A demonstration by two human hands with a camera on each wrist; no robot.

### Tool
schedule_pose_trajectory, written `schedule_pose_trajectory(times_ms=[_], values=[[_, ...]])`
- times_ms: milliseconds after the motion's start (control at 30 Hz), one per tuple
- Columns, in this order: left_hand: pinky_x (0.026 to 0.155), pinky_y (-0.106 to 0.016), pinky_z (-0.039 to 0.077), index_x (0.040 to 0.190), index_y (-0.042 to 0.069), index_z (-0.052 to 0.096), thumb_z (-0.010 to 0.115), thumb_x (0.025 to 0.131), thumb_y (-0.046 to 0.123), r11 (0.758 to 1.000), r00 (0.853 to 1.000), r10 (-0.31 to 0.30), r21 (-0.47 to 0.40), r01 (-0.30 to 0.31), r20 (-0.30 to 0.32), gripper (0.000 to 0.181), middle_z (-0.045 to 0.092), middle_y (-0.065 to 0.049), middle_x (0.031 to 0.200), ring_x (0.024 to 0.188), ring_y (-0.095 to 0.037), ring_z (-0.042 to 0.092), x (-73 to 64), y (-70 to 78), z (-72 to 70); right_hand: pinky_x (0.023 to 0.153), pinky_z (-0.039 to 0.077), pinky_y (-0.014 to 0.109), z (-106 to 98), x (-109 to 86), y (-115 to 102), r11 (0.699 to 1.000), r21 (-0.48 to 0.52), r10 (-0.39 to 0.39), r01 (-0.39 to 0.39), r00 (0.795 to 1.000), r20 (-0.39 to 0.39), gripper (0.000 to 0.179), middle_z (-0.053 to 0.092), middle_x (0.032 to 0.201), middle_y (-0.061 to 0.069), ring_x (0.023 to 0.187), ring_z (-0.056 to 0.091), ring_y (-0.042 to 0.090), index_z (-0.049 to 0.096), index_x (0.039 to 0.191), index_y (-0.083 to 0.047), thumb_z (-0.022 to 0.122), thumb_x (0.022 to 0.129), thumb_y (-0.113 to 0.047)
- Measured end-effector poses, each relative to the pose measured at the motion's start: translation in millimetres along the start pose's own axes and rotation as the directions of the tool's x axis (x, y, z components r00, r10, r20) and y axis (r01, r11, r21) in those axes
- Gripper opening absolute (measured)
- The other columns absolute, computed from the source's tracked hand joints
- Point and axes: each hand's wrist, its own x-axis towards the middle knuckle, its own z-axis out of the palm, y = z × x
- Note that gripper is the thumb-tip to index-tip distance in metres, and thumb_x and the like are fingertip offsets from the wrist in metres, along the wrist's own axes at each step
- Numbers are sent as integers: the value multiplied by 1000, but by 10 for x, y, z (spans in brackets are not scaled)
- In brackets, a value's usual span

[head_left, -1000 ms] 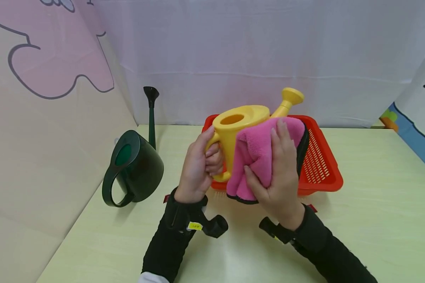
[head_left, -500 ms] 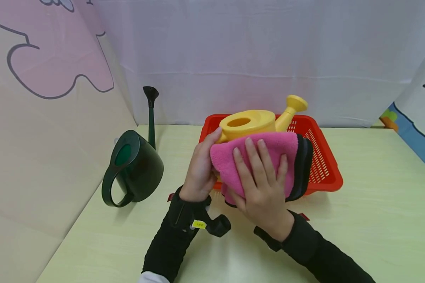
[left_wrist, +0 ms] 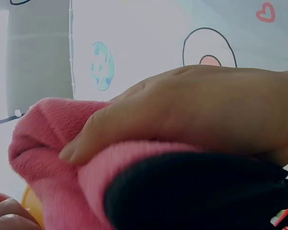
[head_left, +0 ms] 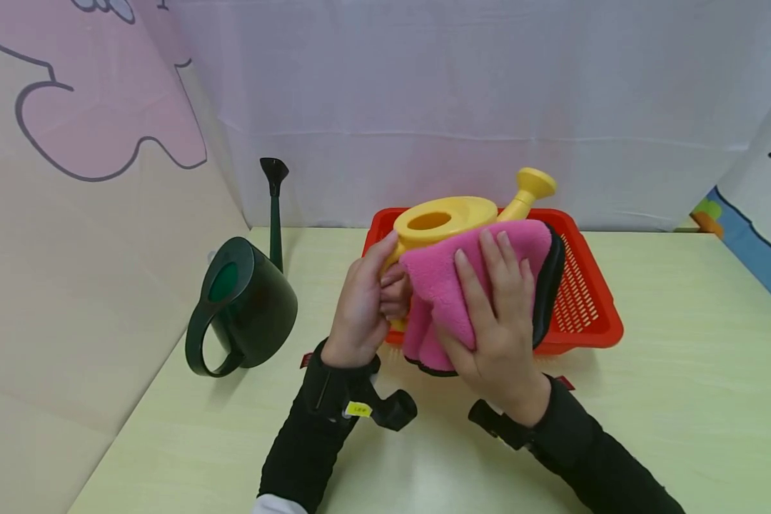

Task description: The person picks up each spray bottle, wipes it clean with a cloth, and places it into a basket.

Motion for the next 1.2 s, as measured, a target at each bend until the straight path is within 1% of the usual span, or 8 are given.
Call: schedule_pose_trajectory(times_ms=[167,367,433,633,767,933,1100,1200], values=[[40,-20,17,56,15,29,36,97,33,1000,1000,3,24,-4,19,45,27,7,45,38,-6,25,-21,22,-5,107,33,32,-79,84,59,956,251,161,-154,987,-9,54,35,143,10,130,32,29,40,137,-6,49,92,-34],[40,-21,17,56,14,29,37,96,32,999,999,29,45,-29,18,45,26,7,45,38,-8,25,-45,41,3,92,42,25,-122,169,139,704,614,435,-356,900,23,50,47,121,4,107,46,20,37,127,7,43,78,1],[40,-21,18,56,14,29,37,96,31,998,999,36,51,-37,12,45,27,7,46,38,-8,25,-42,37,5,90,42,24,-120,167,154,681,623,466,-386,884,38,48,48,117,2,102,48,18,37,126,4,42,79,2],[41,-21,18,56,14,29,37,97,30,997,999,41,57,-42,11,45,27,7,46,39,-9,25,-26,16,6,91,42,23,-87,152,171,779,518,405,-354,914,15,52,47,121,0,106,47,17,36,126,11,50,82,-13],[40,-21,18,56,13,29,37,96,30,997,999,50,65,-50,6,45,27,6,46,39,-8,24,-29,15,10,93,41,23,-67,138,166,847,432,342,-309,940,1,69,46,123,13,111,44,19,30,128,13,55,86,-35],[40,-21,18,56,13,30,38,96,30,996,998,56,74,-56,0,44,28,6,46,40,-9,24,-35,19,16,97,40,19,-50,81,129,906,292,311,-305,950,26,83,39,130,23,118,41,19,25,134,10,53,85,-51],[40,-20,20,56,14,32,39,96,30,996,999,52,76,-52,-7,43,29,6,47,40,-8,25,-34,-10,23,110,26,46,31,-24,16,992,-23,122,-123,992,-4,70,30,146,11,135,26,35,30,141,-7,51,88,-48],[42,-17,27,64,14,43,39,95,29,994,999,39,99,-37,-12,35,35,6,49,41,-7,30,-34,-31,40,109,17,59,77,-97,-75,976,-217,-12,15,1000,17,59,32,148,7,137,18,41,36,140,-13,49,91,-42]])
